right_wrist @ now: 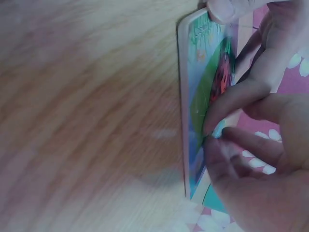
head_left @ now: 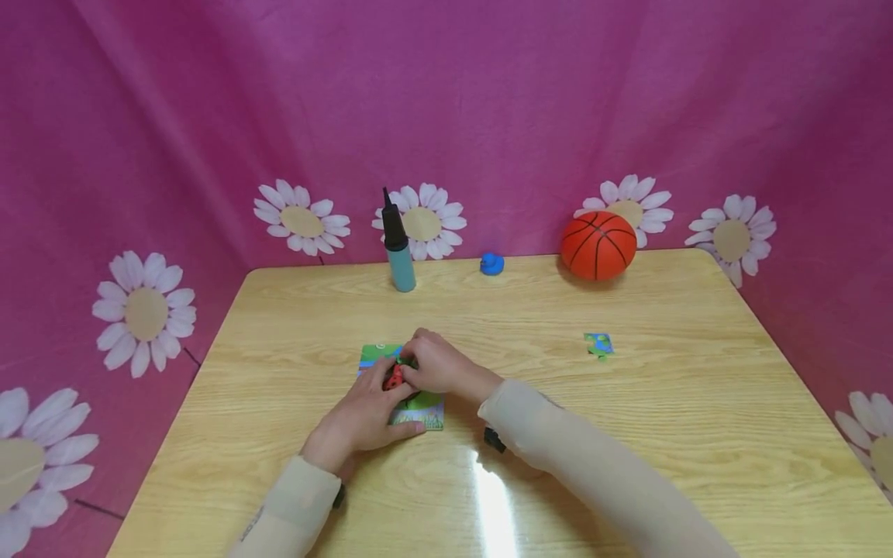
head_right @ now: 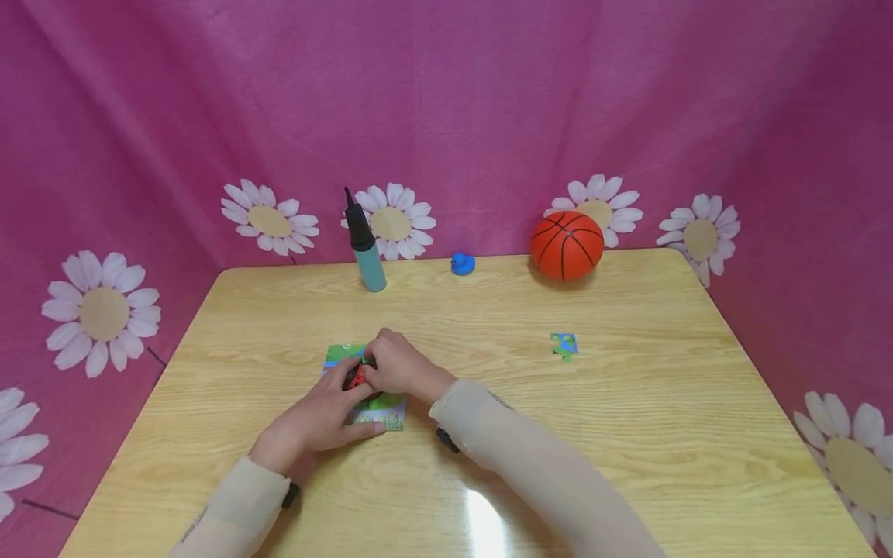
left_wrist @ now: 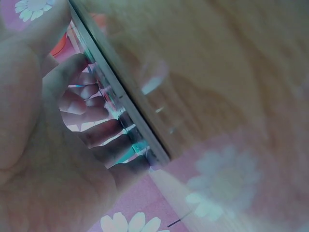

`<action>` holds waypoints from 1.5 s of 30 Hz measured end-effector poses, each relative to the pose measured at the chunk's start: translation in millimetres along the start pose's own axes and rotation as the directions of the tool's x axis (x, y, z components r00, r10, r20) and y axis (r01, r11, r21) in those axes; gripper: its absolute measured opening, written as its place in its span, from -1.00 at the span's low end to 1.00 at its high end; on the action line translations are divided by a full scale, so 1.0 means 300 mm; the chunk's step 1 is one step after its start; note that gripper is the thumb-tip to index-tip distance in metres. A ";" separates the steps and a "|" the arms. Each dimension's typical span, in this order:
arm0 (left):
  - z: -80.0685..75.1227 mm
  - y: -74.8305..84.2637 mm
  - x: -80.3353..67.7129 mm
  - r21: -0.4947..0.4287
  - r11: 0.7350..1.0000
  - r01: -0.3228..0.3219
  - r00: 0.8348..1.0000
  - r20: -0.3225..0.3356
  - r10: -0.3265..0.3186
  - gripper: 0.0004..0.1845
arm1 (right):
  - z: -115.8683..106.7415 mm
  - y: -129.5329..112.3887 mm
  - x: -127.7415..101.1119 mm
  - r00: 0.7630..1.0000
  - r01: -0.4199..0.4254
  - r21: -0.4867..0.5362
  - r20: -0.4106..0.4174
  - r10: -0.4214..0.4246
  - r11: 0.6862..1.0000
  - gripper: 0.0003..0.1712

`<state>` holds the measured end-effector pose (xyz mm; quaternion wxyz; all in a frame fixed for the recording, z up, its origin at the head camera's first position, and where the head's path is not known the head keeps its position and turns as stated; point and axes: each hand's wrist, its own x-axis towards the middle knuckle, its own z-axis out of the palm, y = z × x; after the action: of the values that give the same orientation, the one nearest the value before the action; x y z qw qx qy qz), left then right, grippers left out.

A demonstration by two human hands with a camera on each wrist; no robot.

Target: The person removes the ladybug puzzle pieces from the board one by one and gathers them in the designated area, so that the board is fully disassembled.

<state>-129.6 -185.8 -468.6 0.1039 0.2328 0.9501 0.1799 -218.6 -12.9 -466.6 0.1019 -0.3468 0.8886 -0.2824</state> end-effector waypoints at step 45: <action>-0.049 0.051 -0.049 0.073 0.988 0.134 0.990 0.030 -0.136 -0.34 | 0.007 0.008 0.021 0.983 -0.173 0.119 -0.034 0.178 0.978 -0.66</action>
<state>-114.7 -184.5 -447.4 0.1241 0.1746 0.9675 0.1345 -223.7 -16.6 -469.6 0.1265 -0.2539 0.9000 -0.3310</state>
